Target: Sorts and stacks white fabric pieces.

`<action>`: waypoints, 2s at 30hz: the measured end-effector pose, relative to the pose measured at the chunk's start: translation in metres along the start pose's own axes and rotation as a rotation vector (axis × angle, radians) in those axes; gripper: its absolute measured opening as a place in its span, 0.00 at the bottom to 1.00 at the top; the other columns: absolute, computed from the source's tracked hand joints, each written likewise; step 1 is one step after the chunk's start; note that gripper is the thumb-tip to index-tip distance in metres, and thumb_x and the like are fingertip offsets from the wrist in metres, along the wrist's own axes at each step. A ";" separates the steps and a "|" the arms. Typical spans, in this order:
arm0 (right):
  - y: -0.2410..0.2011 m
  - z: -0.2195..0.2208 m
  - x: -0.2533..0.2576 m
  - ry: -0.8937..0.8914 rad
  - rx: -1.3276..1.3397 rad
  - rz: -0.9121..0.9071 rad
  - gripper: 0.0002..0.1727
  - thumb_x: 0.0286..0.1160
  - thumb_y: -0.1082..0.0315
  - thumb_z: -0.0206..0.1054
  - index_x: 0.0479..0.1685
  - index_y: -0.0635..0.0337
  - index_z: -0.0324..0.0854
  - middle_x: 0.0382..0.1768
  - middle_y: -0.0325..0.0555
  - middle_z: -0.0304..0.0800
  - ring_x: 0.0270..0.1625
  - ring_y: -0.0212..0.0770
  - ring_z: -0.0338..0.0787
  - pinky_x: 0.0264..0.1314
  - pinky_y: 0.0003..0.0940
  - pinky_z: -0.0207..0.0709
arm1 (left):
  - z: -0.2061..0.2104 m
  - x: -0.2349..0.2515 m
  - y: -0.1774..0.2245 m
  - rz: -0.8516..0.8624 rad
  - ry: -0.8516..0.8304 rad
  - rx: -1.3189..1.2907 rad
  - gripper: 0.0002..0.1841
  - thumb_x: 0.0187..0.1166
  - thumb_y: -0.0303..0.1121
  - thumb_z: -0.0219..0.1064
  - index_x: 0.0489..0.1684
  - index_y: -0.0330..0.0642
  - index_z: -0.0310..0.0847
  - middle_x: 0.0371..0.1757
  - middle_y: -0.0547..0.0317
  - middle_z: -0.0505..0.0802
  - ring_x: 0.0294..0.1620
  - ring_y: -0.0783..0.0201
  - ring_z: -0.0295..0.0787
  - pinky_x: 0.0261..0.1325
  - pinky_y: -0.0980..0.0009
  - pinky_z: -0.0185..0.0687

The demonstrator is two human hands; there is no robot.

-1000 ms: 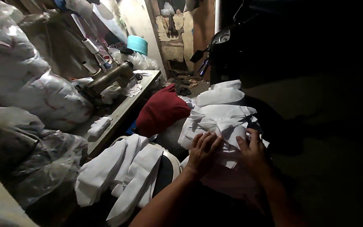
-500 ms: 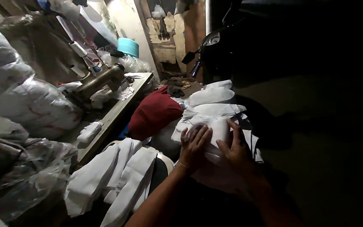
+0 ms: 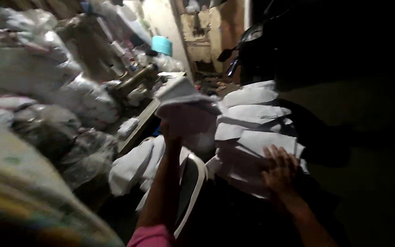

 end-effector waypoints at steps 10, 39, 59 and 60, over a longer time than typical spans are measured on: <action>0.009 0.002 0.022 -0.190 0.111 0.027 0.44 0.81 0.34 0.50 0.75 0.66 0.79 0.70 0.72 0.82 0.72 0.81 0.77 0.72 0.82 0.57 | -0.180 -0.015 -0.022 -0.116 0.313 0.341 0.17 0.85 0.22 0.57 0.70 0.25 0.71 0.63 0.43 0.83 0.63 0.62 0.80 0.69 0.66 0.77; 0.008 0.005 0.024 -0.186 0.071 0.015 0.44 0.80 0.33 0.48 0.69 0.68 0.82 0.58 0.79 0.84 0.60 0.86 0.79 0.60 0.83 0.63 | -0.118 -0.079 -0.083 -0.575 0.504 -0.871 0.14 0.92 0.40 0.41 0.51 0.46 0.73 0.39 0.57 0.88 0.39 0.62 0.88 0.42 0.61 0.87; 0.007 0.006 0.023 -0.172 0.044 0.000 0.43 0.81 0.33 0.47 0.69 0.66 0.82 0.57 0.78 0.83 0.60 0.85 0.79 0.60 0.82 0.63 | -0.124 -0.105 -0.081 -0.469 0.686 -0.927 0.21 0.90 0.47 0.55 0.73 0.47 0.70 0.63 0.49 0.86 0.63 0.53 0.86 0.64 0.47 0.84; 0.008 0.006 0.023 -0.171 0.049 -0.002 0.43 0.81 0.33 0.47 0.69 0.67 0.82 0.57 0.79 0.83 0.60 0.85 0.79 0.60 0.82 0.62 | -0.121 -0.105 -0.082 -0.467 0.691 -0.953 0.20 0.90 0.45 0.55 0.73 0.45 0.70 0.62 0.49 0.86 0.62 0.53 0.86 0.63 0.49 0.85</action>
Point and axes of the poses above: each hand's wrist, its own x-axis towards the middle knuckle, its own z-axis out of the palm, y = z × x, the point moved 10 cm from there along x, towards the middle knuckle
